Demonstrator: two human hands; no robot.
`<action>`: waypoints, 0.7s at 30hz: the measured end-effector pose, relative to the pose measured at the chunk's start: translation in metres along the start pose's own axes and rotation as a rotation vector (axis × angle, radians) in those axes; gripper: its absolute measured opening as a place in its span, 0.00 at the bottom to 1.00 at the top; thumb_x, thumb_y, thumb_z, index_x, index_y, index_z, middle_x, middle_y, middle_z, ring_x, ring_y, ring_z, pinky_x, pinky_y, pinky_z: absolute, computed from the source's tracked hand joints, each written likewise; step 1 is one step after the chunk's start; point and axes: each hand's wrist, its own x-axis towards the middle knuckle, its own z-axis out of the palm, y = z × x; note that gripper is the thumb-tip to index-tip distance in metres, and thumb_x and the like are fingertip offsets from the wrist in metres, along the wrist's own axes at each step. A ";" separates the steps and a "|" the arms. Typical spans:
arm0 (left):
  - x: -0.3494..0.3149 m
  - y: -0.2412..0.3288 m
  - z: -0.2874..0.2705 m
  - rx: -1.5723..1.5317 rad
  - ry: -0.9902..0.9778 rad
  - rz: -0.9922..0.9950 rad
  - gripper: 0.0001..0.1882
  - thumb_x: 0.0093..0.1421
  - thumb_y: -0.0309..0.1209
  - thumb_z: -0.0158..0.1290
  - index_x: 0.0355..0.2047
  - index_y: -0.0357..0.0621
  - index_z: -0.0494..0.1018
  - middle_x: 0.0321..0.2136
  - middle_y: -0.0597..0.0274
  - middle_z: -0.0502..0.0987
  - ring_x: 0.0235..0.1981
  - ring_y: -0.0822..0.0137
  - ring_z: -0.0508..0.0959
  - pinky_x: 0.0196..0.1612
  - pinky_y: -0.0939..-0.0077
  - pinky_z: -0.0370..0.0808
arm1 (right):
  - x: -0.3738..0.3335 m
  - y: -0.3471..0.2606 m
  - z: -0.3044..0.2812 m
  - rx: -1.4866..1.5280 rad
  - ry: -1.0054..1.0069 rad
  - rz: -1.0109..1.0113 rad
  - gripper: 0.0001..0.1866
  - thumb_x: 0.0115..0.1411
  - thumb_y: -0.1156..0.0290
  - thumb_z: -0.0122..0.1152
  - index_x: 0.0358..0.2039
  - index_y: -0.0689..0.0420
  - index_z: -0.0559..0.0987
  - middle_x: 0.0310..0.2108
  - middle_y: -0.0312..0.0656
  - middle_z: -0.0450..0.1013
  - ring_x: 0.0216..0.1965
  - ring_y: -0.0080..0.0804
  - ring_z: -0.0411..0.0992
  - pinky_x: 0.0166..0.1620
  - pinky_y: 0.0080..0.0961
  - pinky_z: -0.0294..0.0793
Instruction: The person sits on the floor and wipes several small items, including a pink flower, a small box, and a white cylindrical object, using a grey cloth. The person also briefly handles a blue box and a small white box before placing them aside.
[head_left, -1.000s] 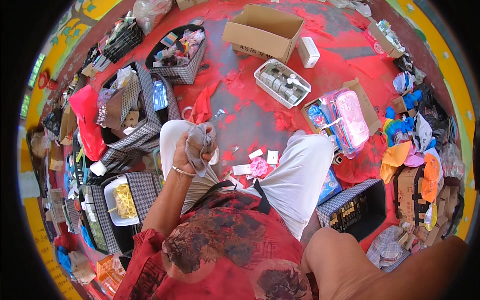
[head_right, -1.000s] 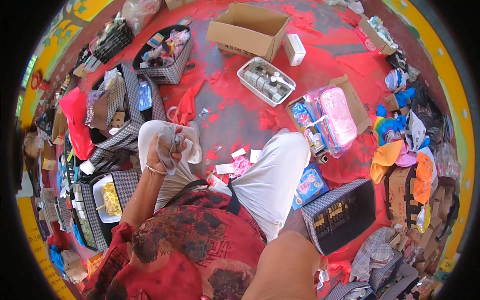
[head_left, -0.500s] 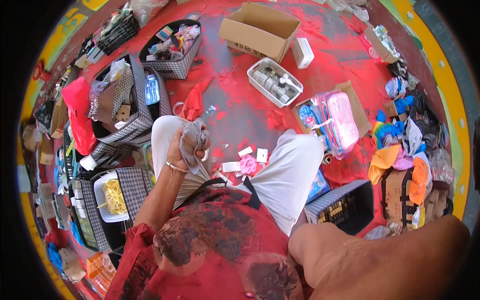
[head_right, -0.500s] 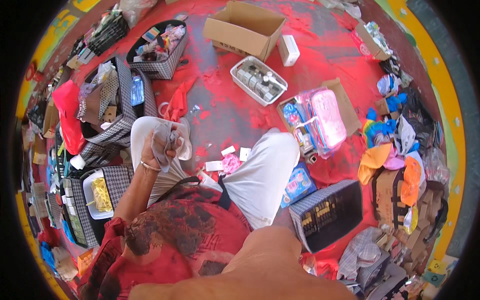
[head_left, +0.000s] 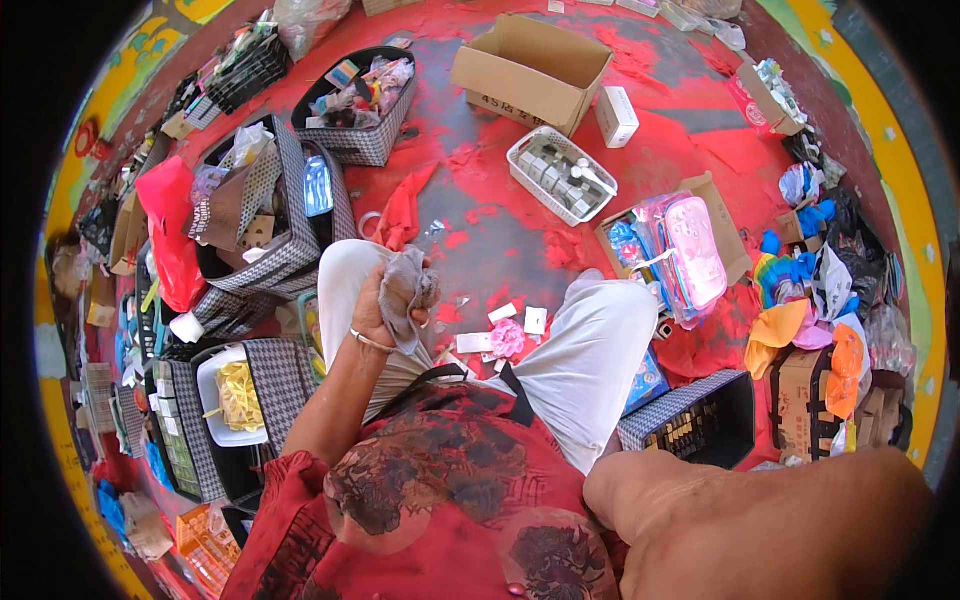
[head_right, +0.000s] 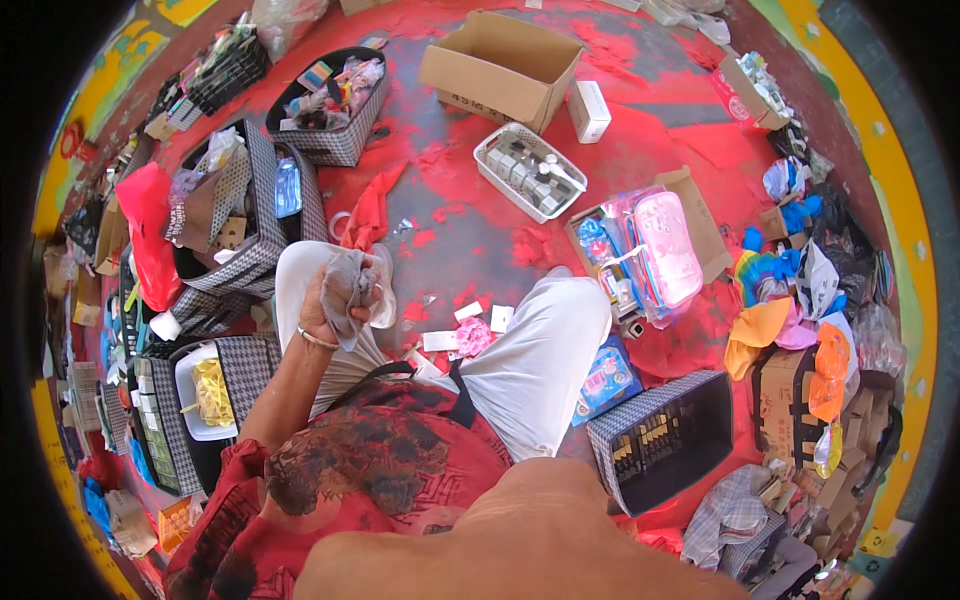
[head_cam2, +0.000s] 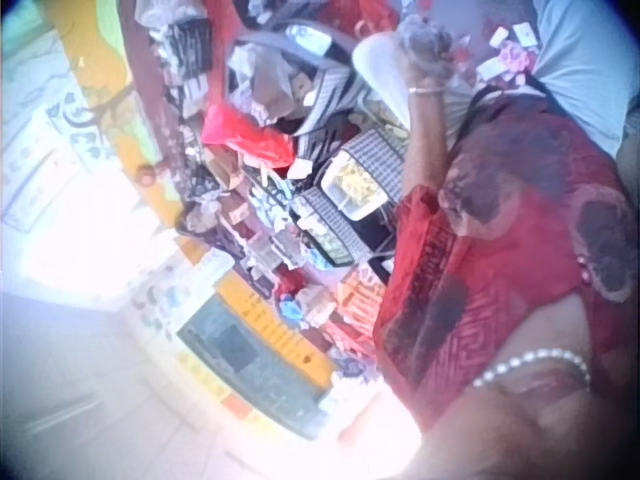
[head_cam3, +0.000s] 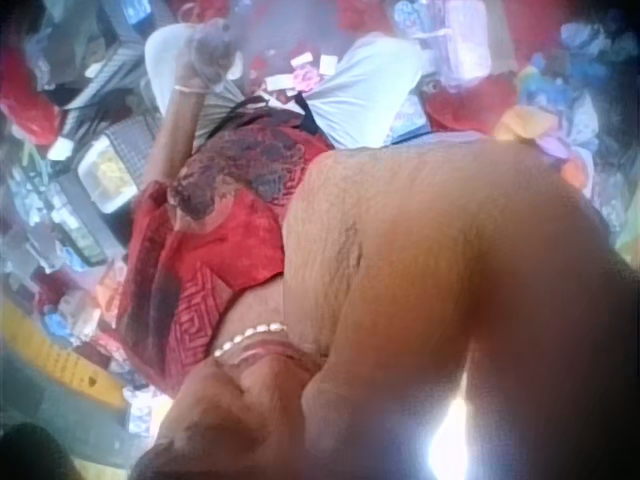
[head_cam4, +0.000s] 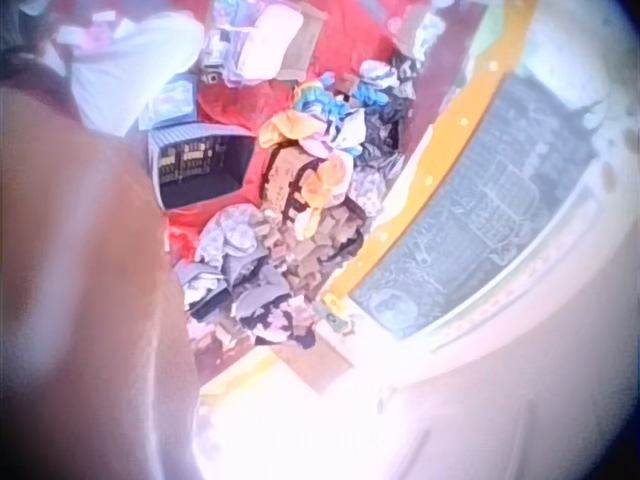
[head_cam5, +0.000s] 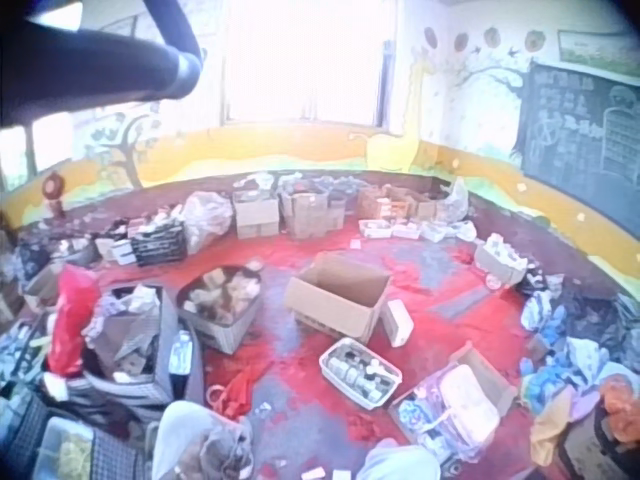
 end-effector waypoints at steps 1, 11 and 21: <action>0.000 -0.001 0.001 0.018 0.073 0.004 0.24 0.56 0.47 0.36 0.42 0.41 0.66 0.33 0.54 0.72 0.31 0.57 0.73 0.18 0.76 0.69 | 0.000 0.000 0.001 0.001 0.001 0.000 0.07 0.44 0.71 0.61 0.24 0.60 0.76 0.20 0.38 0.71 0.17 0.25 0.67 0.20 0.16 0.62; 0.005 -0.001 0.006 0.032 0.090 0.015 0.25 0.56 0.48 0.37 0.43 0.41 0.66 0.32 0.54 0.72 0.31 0.58 0.73 0.18 0.75 0.69 | 0.000 0.004 0.001 0.012 -0.005 -0.007 0.07 0.43 0.72 0.62 0.23 0.60 0.75 0.19 0.37 0.71 0.15 0.23 0.66 0.18 0.15 0.61; 0.003 0.002 0.015 0.064 0.099 -0.001 0.22 0.55 0.45 0.38 0.40 0.41 0.67 0.30 0.55 0.72 0.29 0.61 0.72 0.17 0.79 0.68 | 0.002 0.004 -0.001 0.054 0.007 -0.028 0.07 0.42 0.72 0.63 0.23 0.59 0.75 0.18 0.37 0.71 0.14 0.22 0.65 0.17 0.14 0.60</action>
